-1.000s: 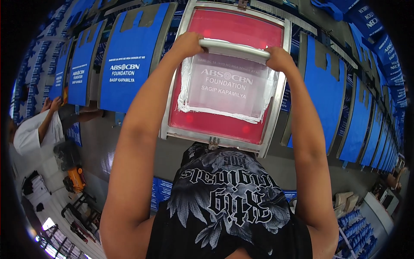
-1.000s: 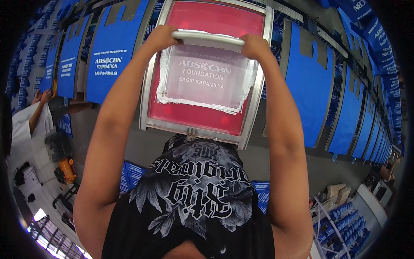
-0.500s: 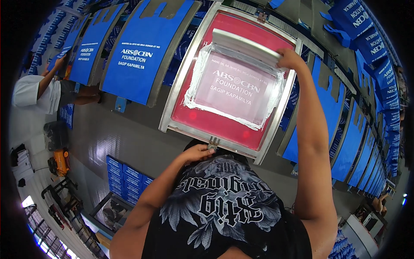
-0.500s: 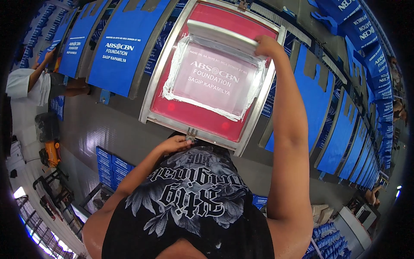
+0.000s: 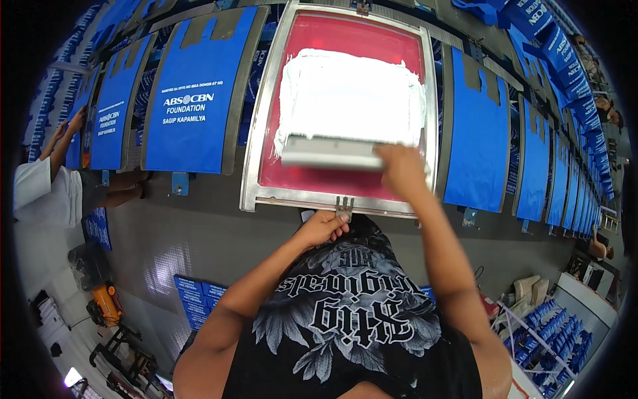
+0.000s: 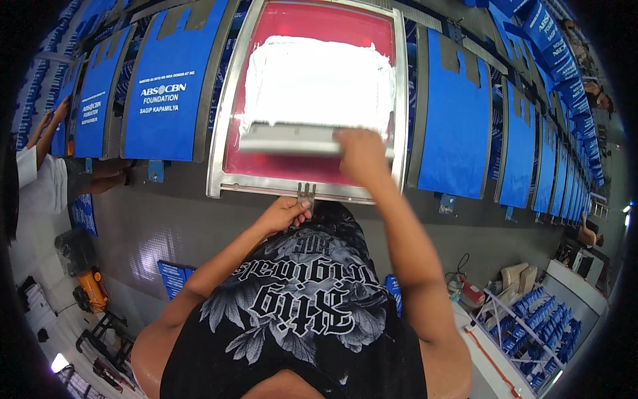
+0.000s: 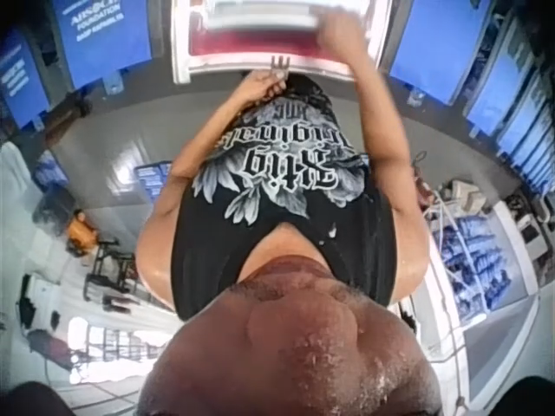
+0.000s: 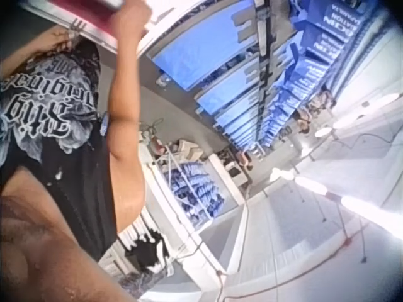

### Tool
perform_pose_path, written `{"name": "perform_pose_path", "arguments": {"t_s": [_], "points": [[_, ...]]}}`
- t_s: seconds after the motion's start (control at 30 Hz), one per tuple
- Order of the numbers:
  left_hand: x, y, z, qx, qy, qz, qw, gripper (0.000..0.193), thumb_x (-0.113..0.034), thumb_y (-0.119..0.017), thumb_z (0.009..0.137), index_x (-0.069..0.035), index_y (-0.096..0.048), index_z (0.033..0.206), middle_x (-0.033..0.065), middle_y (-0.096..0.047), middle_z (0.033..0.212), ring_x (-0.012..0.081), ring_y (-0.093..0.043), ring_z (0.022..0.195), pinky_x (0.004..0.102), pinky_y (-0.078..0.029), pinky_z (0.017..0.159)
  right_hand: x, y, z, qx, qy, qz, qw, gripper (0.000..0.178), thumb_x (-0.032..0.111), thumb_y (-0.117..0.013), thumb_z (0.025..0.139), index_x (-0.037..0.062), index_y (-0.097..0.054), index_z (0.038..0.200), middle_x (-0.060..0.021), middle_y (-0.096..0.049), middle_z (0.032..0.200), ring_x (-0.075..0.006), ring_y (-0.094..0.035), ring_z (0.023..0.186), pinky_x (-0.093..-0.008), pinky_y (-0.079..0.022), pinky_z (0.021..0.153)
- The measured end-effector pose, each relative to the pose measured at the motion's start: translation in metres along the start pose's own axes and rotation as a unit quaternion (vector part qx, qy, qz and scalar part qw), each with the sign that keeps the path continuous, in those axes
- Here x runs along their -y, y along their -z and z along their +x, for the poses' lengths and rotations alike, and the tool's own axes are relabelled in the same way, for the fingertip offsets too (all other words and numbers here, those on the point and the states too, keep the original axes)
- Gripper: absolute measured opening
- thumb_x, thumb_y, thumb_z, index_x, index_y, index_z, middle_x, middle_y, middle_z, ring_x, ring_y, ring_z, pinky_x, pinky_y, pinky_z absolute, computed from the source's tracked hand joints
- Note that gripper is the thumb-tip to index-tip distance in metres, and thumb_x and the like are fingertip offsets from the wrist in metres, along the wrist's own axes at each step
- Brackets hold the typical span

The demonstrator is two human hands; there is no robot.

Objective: Applying ink to a garment using a screen printing frame and squeegee.

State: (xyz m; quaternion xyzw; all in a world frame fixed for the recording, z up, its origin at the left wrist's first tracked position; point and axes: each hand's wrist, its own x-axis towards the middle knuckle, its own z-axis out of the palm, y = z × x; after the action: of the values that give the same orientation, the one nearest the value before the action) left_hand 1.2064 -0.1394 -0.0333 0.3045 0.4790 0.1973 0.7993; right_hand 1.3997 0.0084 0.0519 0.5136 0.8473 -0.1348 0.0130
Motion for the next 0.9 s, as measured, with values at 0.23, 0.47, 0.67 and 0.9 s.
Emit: {"name": "perform_pose_path", "arguments": {"t_s": [0.23, 0.47, 0.67, 0.9], "points": [[0.023, 0.007, 0.015, -0.091, 0.056, 0.059, 0.993, 0.047, -0.044, -0.055, 0.09, -0.001, -0.064, 0.073, 0.0025, -0.056, 0.061, 0.0103, -0.051, 0.052, 0.0233, -0.043, 0.049, 0.002, -0.008, -0.016, -0.006, 0.021, 0.038, 0.999, 0.041, 0.002, -0.059, 0.065, 0.0076, -0.06, 0.106, -0.0096, -0.064, 0.097, -0.0281, -0.058, 0.095, -0.0423, -0.04, 0.087], [0.023, 0.002, 0.008, -0.106, 0.068, 0.021, 0.992, 0.047, -0.048, -0.055, 0.089, -0.003, -0.062, 0.077, 0.0028, -0.058, 0.068, 0.0103, -0.053, 0.057, 0.0232, -0.044, 0.053, -0.045, 0.011, -0.011, -0.001, 0.003, 0.038, 0.999, 0.031, 0.009, -0.065, 0.07, 0.009, -0.06, 0.101, -0.0116, -0.064, 0.085, -0.0304, -0.06, 0.087, -0.0472, -0.039, 0.083], [-0.033, -0.002, -0.016, -0.201, -0.018, 0.428, 0.881, 0.047, -0.049, -0.064, 0.08, -0.002, -0.06, 0.079, 0.0113, -0.058, 0.07, 0.0279, -0.058, 0.065, 0.0399, -0.046, 0.061, -0.058, -0.006, -0.016, 0.037, 0.004, 0.054, 0.998, 0.031, 0.007, -0.063, 0.066, 0.0087, -0.06, 0.098, -0.0126, -0.064, 0.083, -0.0309, -0.06, 0.086, -0.0462, -0.038, 0.082], [-0.148, 0.054, -0.018, -0.274, -0.202, 0.682, 0.647, 0.033, -0.019, -0.073, 0.066, -0.008, -0.06, 0.095, 0.0123, -0.059, 0.094, 0.0312, -0.055, 0.095, 0.0427, -0.041, 0.086, -0.051, -0.018, -0.032, 0.004, 0.022, 0.078, 0.997, 0.03, 0.003, -0.059, 0.063, 0.0085, -0.061, 0.093, -0.0139, -0.064, 0.083, -0.0319, -0.06, 0.087, -0.0464, -0.038, 0.086]]}}
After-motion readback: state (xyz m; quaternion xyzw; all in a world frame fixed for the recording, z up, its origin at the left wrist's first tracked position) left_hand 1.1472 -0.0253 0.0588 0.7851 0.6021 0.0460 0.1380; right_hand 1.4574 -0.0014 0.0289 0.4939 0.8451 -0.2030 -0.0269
